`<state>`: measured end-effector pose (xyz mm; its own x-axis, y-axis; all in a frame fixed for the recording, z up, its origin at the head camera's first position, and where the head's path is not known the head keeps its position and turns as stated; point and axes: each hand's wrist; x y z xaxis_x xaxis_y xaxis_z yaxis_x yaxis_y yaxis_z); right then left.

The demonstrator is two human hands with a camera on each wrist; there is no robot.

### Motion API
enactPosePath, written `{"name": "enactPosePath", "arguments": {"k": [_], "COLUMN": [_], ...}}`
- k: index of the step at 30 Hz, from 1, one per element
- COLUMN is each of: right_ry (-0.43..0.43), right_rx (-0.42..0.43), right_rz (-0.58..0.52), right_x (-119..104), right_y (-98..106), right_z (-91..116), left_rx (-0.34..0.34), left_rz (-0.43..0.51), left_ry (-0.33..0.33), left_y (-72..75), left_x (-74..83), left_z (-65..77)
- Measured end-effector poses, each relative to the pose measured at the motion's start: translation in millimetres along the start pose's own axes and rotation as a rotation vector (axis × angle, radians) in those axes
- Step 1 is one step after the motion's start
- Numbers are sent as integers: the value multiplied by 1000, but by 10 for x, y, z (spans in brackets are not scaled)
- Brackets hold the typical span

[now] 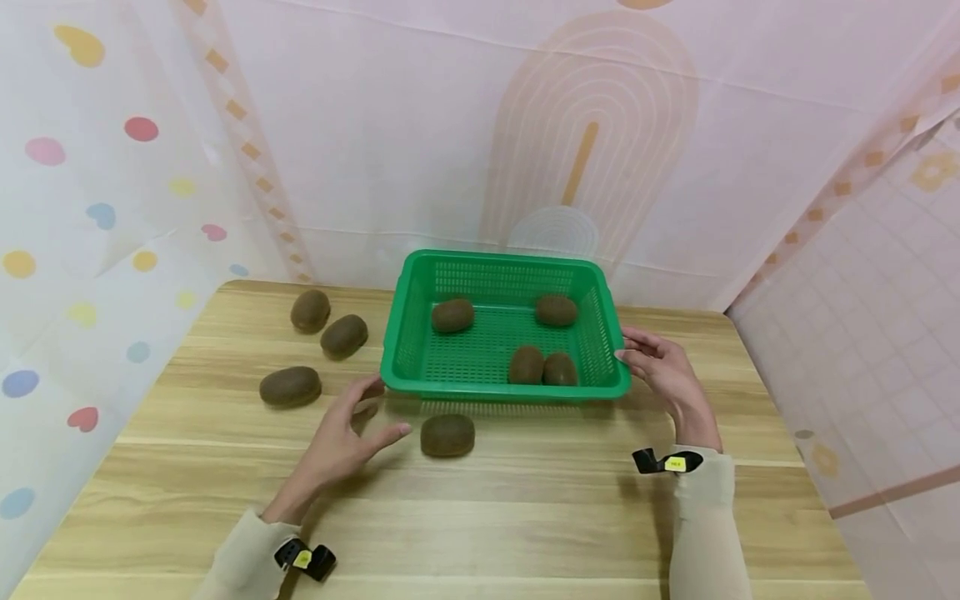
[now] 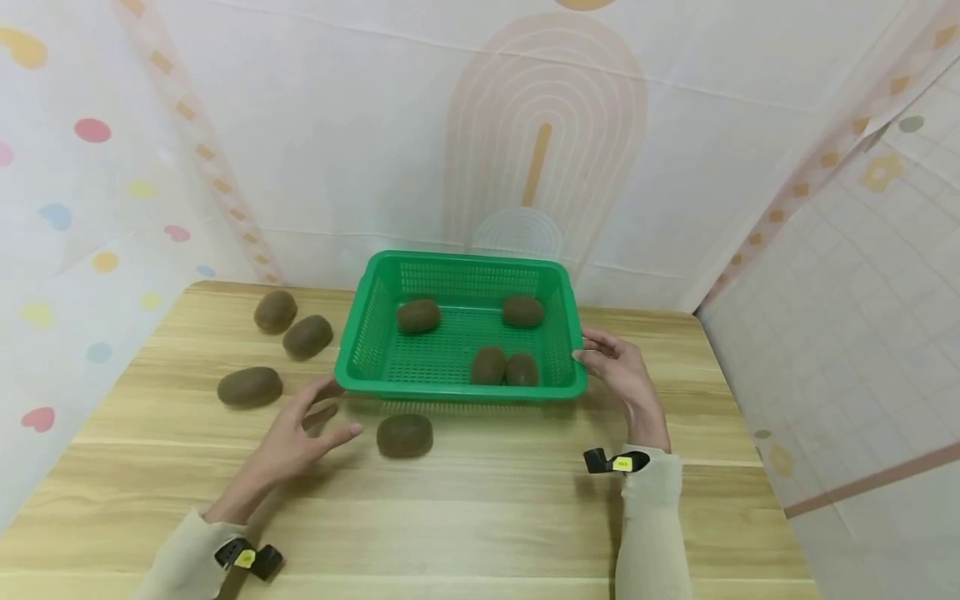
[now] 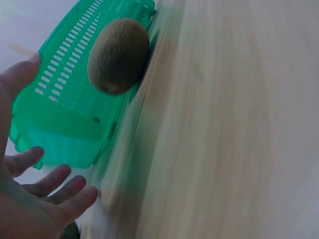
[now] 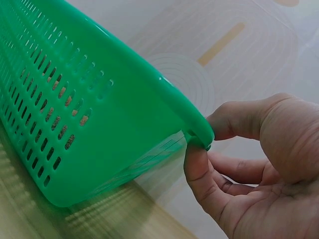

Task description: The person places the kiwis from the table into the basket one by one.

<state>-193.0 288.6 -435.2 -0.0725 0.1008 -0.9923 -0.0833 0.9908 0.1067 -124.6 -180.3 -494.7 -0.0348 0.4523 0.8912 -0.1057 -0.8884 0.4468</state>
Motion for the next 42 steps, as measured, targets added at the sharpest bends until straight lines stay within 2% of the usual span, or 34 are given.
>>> {"name": "enactPosePath", "arguments": {"k": [4, 7, 16, 25, 29, 33, 37, 42], "right_ry": [5, 11, 20, 16, 11, 10, 13, 9], "right_rx": [-5, -11, -9, -9, -8, -10, -11, -14], "right_rz": [4, 7, 8, 10, 9, 18, 26, 25], "right_x": [4, 8, 2, -18, -14, -13, -16, -24], "right_y": [4, 12, 11, 4, 7, 10, 11, 8], "right_z": [8, 6, -5, -5, -3, 1, 2, 9], "left_rx": [-53, -66, -134, -204, -211, -188, -154, -141], "left_rz": [32, 48, 74, 59, 35, -24, -78, -80], "left_ry": [62, 66, -11, -66, -99, -124, -133, -128], "left_y": [-79, -124, -236, -367, -431, -495, -546, -570], "left_x": [19, 33, 74, 95, 126, 156, 164, 161], "left_z": [36, 51, 56, 59, 57, 51, 43, 35]}}
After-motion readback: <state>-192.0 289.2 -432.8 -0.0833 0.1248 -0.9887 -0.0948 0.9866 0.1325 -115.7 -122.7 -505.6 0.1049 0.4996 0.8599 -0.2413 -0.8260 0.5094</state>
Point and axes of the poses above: each hand's wrist, its own z-axis away from the middle knuckle, its own y-axis out of the back of the hand, x = y × z, and after that the axes turned 14 degrees about y, right-handed
